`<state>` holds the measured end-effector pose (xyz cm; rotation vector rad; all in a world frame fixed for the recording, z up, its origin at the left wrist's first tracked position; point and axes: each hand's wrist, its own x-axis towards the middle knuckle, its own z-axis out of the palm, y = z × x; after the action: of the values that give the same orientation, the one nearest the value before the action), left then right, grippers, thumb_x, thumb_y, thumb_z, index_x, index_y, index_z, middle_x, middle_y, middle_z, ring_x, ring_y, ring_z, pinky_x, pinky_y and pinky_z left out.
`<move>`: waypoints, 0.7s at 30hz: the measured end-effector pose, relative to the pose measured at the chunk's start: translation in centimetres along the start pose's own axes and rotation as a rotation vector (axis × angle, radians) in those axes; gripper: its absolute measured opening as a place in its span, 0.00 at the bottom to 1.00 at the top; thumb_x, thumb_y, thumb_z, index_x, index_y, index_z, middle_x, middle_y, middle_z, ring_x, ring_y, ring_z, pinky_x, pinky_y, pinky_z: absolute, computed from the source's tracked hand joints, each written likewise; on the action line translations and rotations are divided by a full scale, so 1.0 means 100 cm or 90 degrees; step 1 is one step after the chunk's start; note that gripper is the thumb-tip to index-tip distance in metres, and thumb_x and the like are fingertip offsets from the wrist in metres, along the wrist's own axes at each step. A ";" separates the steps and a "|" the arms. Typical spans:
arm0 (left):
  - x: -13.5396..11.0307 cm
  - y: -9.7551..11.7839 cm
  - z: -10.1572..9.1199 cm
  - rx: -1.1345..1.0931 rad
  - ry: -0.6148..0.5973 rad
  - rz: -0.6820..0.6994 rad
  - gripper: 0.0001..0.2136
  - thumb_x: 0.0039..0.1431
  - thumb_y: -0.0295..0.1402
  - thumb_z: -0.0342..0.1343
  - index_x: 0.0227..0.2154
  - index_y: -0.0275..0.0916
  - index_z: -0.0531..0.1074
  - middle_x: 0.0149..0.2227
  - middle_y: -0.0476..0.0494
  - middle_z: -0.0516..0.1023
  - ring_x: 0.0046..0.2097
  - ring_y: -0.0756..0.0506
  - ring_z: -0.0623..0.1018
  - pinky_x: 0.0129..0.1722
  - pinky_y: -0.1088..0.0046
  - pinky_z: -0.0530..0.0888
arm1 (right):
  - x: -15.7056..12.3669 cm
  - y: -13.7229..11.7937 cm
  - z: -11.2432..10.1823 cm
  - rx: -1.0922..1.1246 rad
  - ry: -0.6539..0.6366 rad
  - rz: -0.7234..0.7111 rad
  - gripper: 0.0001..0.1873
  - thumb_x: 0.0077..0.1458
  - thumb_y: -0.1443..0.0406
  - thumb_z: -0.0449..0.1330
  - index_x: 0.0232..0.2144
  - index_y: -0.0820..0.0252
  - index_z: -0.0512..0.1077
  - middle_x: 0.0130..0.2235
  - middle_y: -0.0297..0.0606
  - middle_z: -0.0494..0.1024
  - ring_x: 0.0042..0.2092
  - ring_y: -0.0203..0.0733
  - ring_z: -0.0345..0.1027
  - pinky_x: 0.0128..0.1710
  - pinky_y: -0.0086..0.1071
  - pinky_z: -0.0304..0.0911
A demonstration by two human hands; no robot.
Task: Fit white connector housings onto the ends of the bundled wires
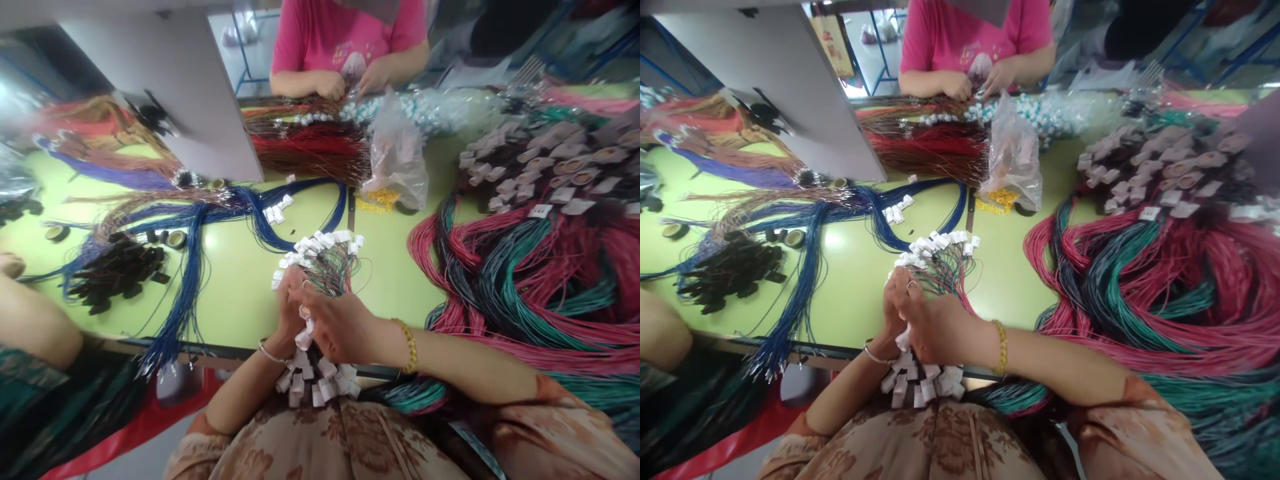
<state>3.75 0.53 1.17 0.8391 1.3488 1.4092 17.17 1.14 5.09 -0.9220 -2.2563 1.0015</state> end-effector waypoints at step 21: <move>-0.056 0.005 0.012 0.194 -0.662 0.415 0.21 0.60 0.54 0.56 0.30 0.39 0.73 0.30 0.38 0.80 0.33 0.43 0.77 0.36 0.65 0.73 | 0.038 0.040 0.002 -0.376 -0.010 0.220 0.10 0.59 0.66 0.52 0.40 0.63 0.70 0.41 0.50 0.79 0.40 0.51 0.73 0.37 0.38 0.64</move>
<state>6.37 -4.43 2.59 1.9846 0.4684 0.9187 16.13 5.88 2.46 -1.5934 -2.5046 0.4567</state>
